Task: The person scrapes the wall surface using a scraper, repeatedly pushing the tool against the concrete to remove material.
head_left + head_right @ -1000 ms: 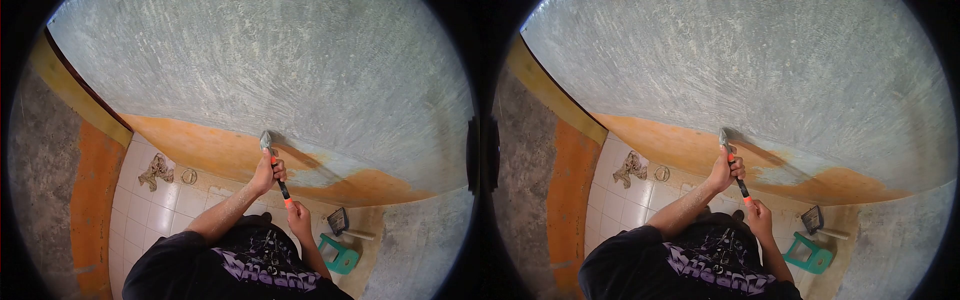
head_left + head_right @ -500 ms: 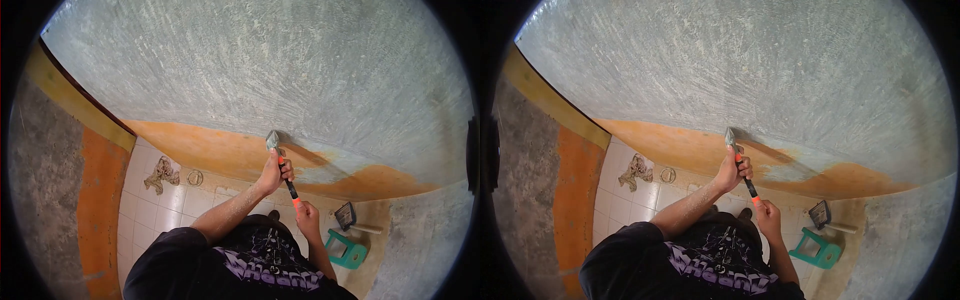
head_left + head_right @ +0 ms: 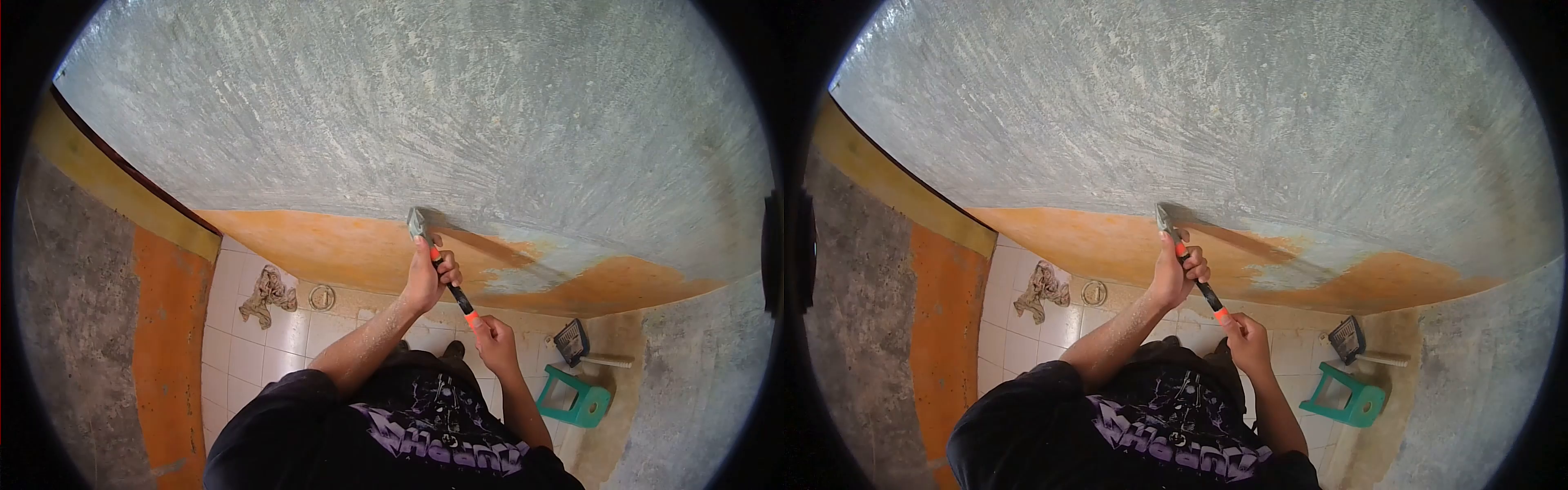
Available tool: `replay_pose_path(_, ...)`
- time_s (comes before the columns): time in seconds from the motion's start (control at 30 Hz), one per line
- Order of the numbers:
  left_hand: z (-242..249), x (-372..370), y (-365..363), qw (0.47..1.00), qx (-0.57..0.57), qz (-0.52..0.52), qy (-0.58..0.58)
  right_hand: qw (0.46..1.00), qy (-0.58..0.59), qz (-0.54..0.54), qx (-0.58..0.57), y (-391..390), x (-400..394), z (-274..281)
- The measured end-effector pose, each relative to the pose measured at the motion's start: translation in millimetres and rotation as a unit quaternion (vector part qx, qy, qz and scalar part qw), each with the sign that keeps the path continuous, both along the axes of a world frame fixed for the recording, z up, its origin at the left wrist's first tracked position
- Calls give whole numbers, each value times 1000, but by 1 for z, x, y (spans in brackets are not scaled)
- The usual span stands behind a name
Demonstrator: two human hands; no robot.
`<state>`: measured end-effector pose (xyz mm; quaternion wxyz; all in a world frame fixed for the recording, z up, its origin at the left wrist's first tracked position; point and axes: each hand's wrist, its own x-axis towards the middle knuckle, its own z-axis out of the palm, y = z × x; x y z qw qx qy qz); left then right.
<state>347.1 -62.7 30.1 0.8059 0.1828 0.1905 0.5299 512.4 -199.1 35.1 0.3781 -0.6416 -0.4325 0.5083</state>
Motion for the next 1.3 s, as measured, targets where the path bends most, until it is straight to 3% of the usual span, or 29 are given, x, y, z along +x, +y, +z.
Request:
replay_pose_path(0.4, 4, 26, -7, 996, 2, -90, -27, 999, 8, -50, -3, -22, 25, 4)
replay_pose_path(0.8, 3, 25, -6, 996, 5, -92, -19, 998, 3, -60, 17, -23, 10, 2)
replay_pose_path(0.93, -7, -4, 2, 998, 27, -49, -23, 999, -19, -33, 15, -9, -3, -7)
replay_pose_path(1.3, 5, 15, -6, 995, 26, -94, -32, 998, -34, -50, 25, -23, 10, -4)
